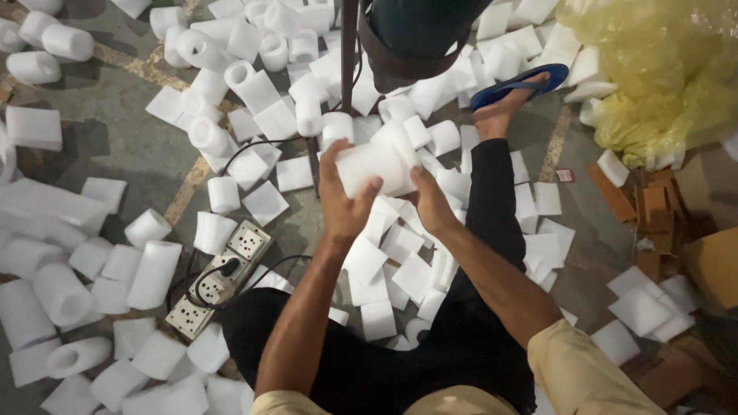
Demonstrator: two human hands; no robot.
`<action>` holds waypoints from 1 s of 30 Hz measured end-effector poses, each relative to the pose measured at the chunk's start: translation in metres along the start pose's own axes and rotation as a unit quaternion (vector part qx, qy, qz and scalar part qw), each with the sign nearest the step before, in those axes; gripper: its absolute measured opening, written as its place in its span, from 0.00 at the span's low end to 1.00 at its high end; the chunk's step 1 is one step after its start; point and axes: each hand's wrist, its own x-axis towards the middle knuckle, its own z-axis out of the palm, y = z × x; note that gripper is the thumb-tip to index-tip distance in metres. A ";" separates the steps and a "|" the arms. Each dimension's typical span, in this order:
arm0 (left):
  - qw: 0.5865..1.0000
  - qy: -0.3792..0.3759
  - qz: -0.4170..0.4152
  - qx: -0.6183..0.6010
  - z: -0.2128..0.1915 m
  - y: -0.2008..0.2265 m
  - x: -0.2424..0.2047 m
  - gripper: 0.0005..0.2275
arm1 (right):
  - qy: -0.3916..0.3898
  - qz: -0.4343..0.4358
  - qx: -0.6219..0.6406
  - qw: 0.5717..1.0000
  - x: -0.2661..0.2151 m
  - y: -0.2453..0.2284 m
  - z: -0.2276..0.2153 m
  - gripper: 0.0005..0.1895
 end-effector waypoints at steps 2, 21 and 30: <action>1.000 0.021 -0.007 -0.009 0.004 -0.005 0.013 0.29 | 0.052 -0.007 -0.001 0.999 0.018 -0.008 0.002 0.32; 0.997 0.075 -0.018 0.012 0.022 -0.006 0.060 0.27 | -0.018 -0.172 -0.318 0.932 0.067 -0.046 0.013 0.32; 0.987 -0.139 -0.025 0.070 -0.006 -0.016 -0.040 0.27 | -0.062 -0.058 -0.480 0.873 -0.036 -0.022 -0.016 0.31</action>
